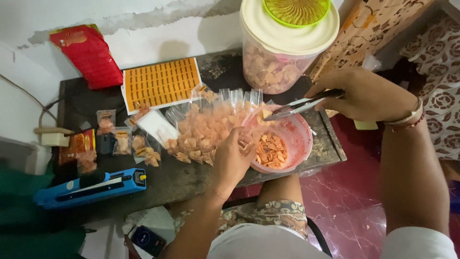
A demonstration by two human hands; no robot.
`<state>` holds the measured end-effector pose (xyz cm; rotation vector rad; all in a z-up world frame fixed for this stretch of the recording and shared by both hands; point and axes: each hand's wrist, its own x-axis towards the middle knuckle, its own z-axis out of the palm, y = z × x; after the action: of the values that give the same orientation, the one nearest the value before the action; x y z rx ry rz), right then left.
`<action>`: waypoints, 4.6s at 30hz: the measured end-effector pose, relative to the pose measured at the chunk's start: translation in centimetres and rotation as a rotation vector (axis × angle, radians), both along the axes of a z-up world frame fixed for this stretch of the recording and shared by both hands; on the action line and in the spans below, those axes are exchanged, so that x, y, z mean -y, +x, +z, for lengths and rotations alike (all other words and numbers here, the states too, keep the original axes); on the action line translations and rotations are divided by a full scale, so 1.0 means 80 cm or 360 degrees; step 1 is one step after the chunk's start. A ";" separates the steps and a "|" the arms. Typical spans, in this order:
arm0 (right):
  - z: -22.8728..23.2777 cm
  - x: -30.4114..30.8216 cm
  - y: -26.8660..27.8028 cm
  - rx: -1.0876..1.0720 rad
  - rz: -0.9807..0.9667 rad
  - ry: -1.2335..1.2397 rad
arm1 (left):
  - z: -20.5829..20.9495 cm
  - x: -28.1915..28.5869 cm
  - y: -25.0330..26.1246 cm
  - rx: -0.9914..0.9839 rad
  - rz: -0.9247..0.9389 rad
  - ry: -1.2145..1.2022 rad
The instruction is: Packing small snack pieces into plastic bags using tongs and hands.
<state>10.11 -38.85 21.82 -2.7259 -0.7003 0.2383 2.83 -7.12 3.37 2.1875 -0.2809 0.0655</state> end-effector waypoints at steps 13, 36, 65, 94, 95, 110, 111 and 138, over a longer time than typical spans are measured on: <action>0.024 -0.020 -0.007 -0.0143 -0.0049 -0.0359 | 0.003 -0.004 0.009 0.0116 -0.0210 0.0252; 0.048 -0.034 -0.008 -0.0321 -0.0135 -0.0561 | 0.022 0.011 0.014 0.0007 -0.0480 0.0189; 0.093 -0.110 -0.006 -0.0424 -0.0014 -0.0927 | 0.068 0.004 0.038 -0.0336 -0.0613 -0.0114; 0.093 -0.031 -0.009 -0.0054 -0.0320 -0.0702 | 0.003 -0.050 0.031 -0.0370 -0.0401 -0.0310; 0.081 -0.011 -0.005 0.0014 -0.0298 -0.0655 | -0.010 -0.062 0.028 -0.0351 -0.0330 -0.0395; -0.175 0.028 -0.116 0.0055 -0.0760 0.0397 | -0.206 -0.199 -0.135 -0.0371 0.0967 -0.0536; -0.186 0.023 -0.129 0.0023 -0.0906 0.0539 | -0.216 -0.201 -0.142 -0.0180 0.0975 -0.0409; -0.213 -0.003 -0.193 0.0219 -0.1063 0.0746 | -0.272 -0.225 -0.080 0.0203 0.1045 -0.0187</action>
<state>-5.34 -38.64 4.76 -2.3620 0.1422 -0.2417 -3.60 10.89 -18.36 2.0758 0.3723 0.5714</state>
